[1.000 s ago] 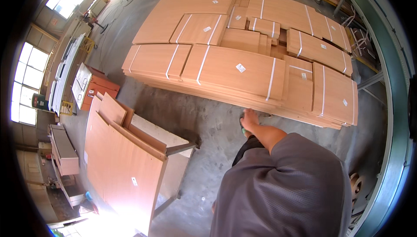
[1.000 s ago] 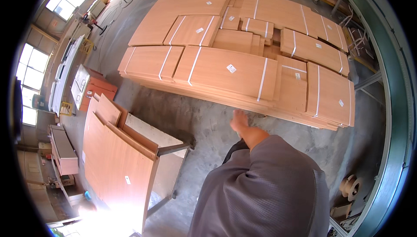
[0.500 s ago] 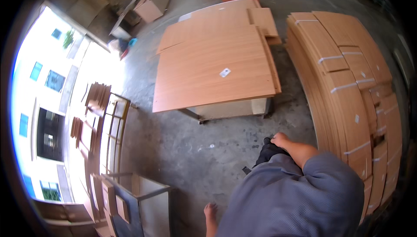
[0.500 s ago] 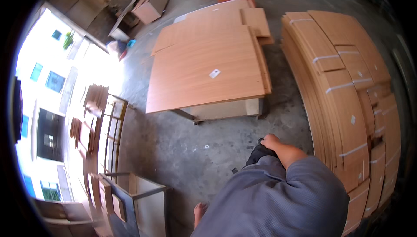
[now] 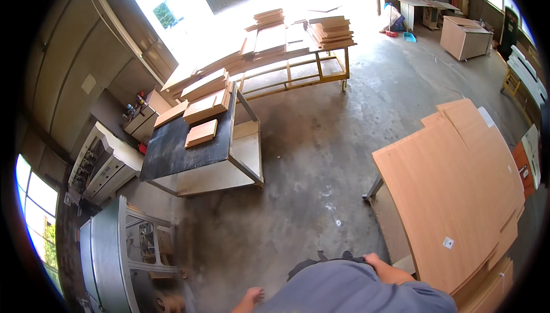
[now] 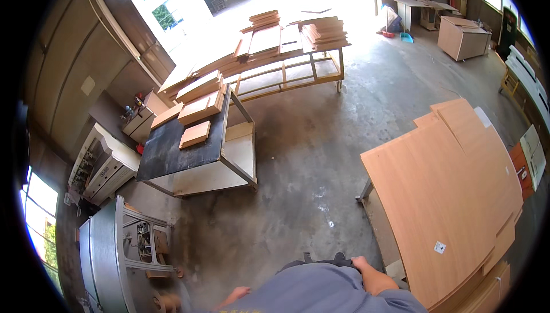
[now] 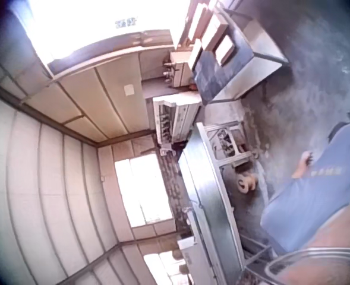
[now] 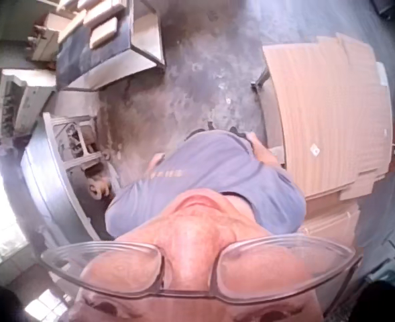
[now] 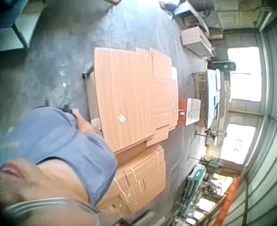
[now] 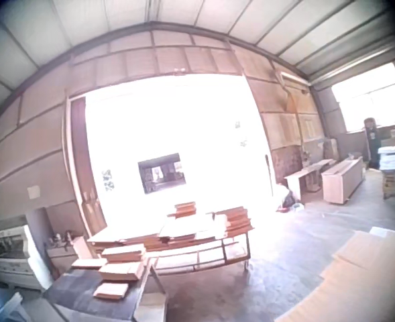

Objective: The person picks up small wooden panels from a CNC machine and stacks them on a table. They use a white strap to bundle a small stack of panels together. The person then moves to a large pile of panels near the workshop entrance and uses a small black tool to scrape or clean the edges of the panels.

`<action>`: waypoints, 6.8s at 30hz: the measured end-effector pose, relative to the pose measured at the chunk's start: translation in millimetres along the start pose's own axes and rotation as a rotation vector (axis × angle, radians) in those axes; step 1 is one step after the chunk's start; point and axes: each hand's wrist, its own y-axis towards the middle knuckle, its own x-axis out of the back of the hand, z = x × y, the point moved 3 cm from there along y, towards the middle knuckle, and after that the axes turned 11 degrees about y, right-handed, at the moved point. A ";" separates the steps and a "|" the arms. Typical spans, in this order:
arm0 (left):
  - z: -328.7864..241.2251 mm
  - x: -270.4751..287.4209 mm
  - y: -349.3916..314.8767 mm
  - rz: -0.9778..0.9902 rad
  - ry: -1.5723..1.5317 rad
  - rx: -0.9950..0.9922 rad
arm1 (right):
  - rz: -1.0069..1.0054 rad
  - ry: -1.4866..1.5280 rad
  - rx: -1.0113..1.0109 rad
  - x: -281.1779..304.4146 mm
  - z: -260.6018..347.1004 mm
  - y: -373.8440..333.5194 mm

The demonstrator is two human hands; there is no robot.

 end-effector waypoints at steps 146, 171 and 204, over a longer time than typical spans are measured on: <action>-2468.7 378.9 368.3 -1.519 -1.237 0.048 | 0.317 -0.226 0.279 1168.4 2062.5 1514.8; -2580.7 119.9 319.6 -1.303 -2.224 -0.920 | 0.626 -0.564 0.214 1032.0 2142.7 1525.2; -2676.3 -197.6 313.1 -0.553 -1.857 0.094 | 0.715 -0.750 0.158 1140.1 2200.4 1678.9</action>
